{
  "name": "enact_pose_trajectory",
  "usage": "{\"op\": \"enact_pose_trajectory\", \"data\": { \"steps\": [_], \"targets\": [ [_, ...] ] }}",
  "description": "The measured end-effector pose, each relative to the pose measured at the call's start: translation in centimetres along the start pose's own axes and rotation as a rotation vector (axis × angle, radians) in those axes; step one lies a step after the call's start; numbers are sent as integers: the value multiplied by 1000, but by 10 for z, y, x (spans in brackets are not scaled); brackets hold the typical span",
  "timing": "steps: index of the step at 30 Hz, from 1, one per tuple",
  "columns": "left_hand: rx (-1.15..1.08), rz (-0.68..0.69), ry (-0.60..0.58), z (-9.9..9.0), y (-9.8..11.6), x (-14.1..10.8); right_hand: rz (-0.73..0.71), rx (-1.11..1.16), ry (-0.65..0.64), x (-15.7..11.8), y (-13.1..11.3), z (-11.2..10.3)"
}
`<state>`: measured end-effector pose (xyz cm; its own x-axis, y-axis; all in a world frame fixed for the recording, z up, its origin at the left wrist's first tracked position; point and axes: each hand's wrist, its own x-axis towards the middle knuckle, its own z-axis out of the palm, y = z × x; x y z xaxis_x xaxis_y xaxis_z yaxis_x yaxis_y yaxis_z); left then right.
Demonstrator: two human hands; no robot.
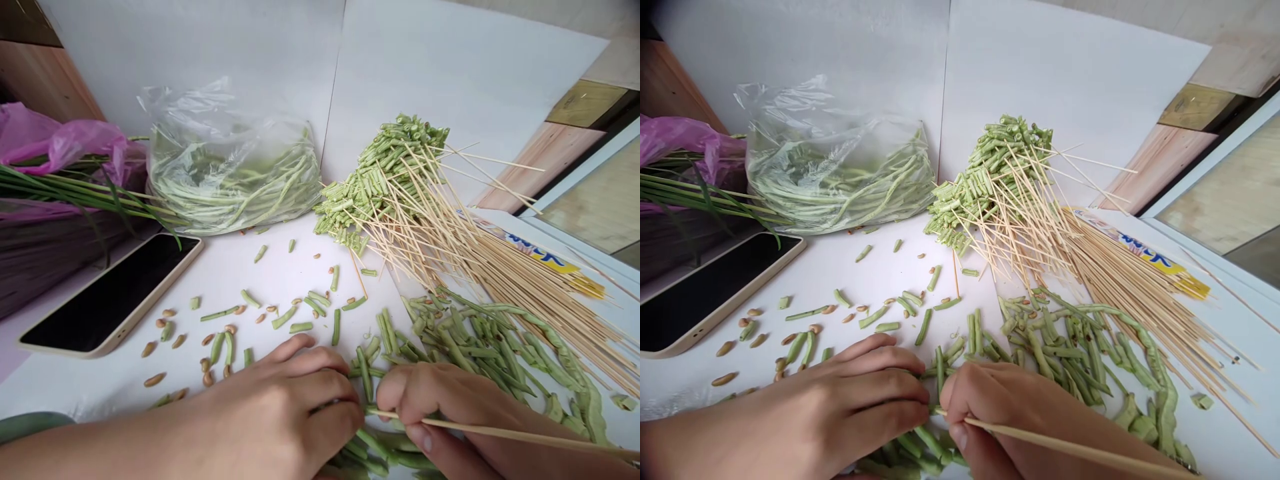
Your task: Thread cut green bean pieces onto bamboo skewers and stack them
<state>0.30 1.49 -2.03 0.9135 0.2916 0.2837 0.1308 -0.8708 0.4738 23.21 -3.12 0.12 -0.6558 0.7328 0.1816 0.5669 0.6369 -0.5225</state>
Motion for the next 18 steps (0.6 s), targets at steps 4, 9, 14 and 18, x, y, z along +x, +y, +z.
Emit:
{"op": "enact_pose_trajectory", "data": {
  "steps": [4, 9, 14, 18],
  "targets": [
    [-10, -49, -40, -5, 2, 0, -39, 13, 3, 0, 1, 0],
    [7, -1, 37, 9, -6, -3, -70, 31, 47, 1, -1, 4],
    [15, -1, 114, 18, -10, -4, -75, -31, 72, 2, -4, 6],
    [15, -32, 66, 4, -1, 0, -84, -23, 72, 2, -4, 7]
  ]
}}
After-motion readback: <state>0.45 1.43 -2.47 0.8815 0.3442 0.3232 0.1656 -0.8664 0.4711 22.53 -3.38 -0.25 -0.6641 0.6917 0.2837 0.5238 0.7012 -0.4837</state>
